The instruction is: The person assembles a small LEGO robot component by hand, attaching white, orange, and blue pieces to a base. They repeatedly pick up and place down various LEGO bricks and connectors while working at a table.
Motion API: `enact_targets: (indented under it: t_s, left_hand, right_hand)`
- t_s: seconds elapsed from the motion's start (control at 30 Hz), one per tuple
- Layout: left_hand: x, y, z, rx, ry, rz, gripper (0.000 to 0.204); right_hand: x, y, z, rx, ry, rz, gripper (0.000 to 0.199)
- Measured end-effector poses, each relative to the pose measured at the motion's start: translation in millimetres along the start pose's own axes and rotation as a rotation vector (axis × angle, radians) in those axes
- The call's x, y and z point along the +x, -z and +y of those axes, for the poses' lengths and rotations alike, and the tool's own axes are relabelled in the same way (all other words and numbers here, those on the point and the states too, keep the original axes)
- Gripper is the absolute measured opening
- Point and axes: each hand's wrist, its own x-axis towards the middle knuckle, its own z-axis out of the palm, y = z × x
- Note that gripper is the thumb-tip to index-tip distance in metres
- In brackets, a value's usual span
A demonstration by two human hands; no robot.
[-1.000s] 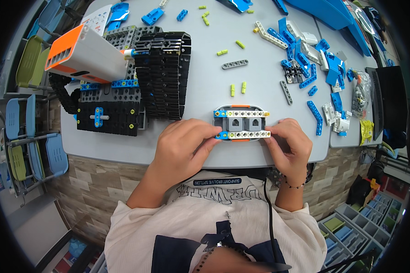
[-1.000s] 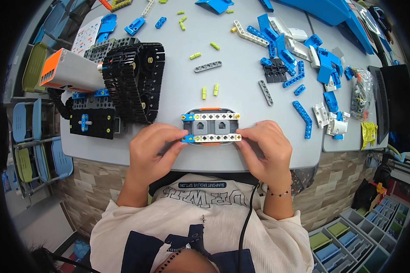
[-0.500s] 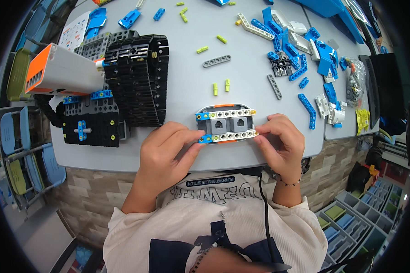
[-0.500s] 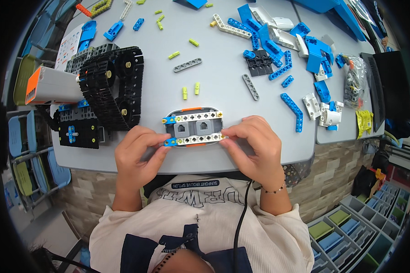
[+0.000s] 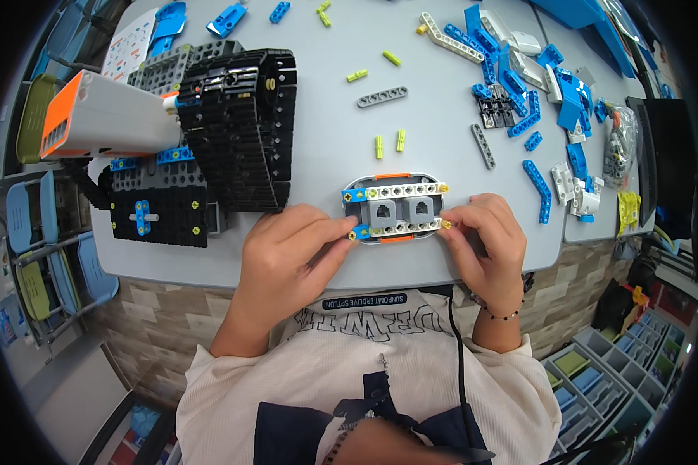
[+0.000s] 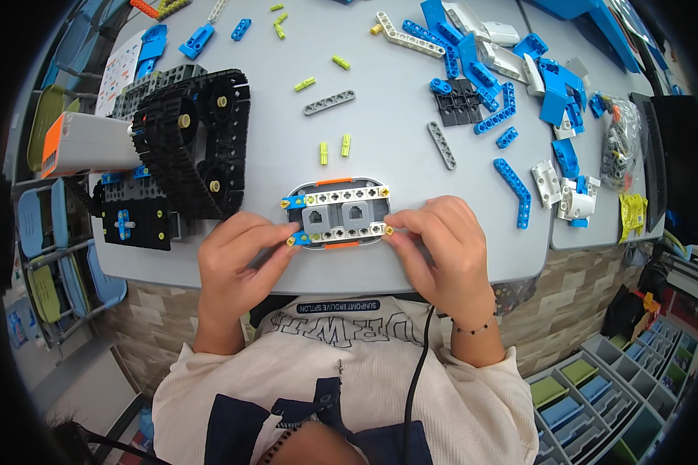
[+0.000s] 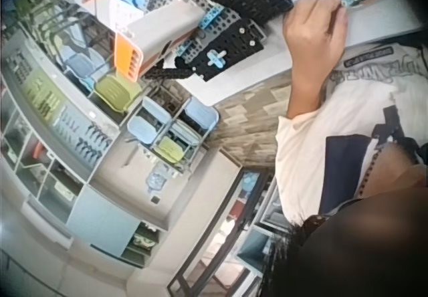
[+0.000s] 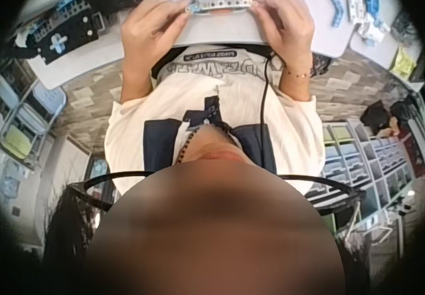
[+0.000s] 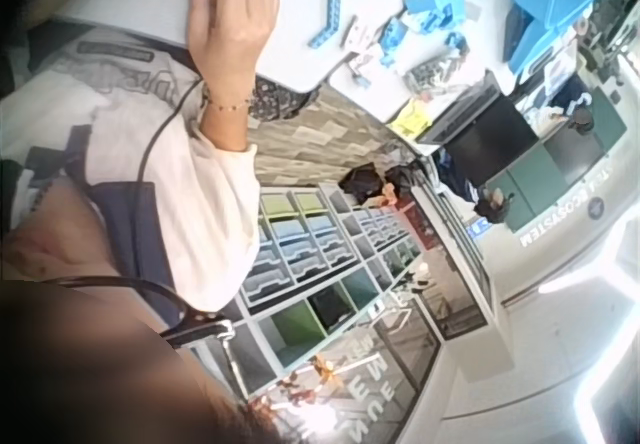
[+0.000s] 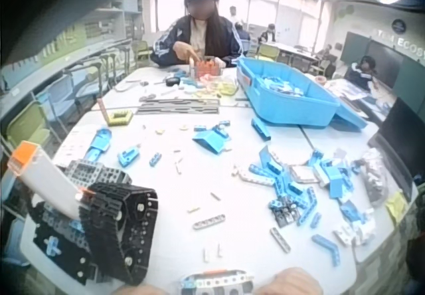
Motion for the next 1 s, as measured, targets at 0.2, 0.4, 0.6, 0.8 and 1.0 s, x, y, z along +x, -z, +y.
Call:
enact_targets:
  t_s: [0.2, 0.4, 0.6, 0.8, 1.0]
  left_hand:
    - [4, 0, 3, -0.006, -0.017, -0.005, 0.016]
    - [0, -5, 5, -0.035, 0.021, 0.079, 0.017]
    - [-2, -5, 1, 0.025, -0.048, 0.06, 0.015]
    - [-1, -8, 4, 0.045, -0.098, 0.094, 0.011]
    - [-1, -6, 3, 0.001, -0.111, 0.099, 0.011]
  right_hand:
    - [0, -4, -1, 0.028, -0.009, 0.057, 0.02]
    - [-1, -4, -1, 0.036, 0.002, 0.072, 0.02]
    - [-1, -4, -1, 0.057, 0.029, 0.088, 0.015]
    - [-4, 3, 1, 0.211, 0.014, 0.067, 0.013]
    - [18, 23, 16, -0.149, -0.189, 0.208, 0.018]
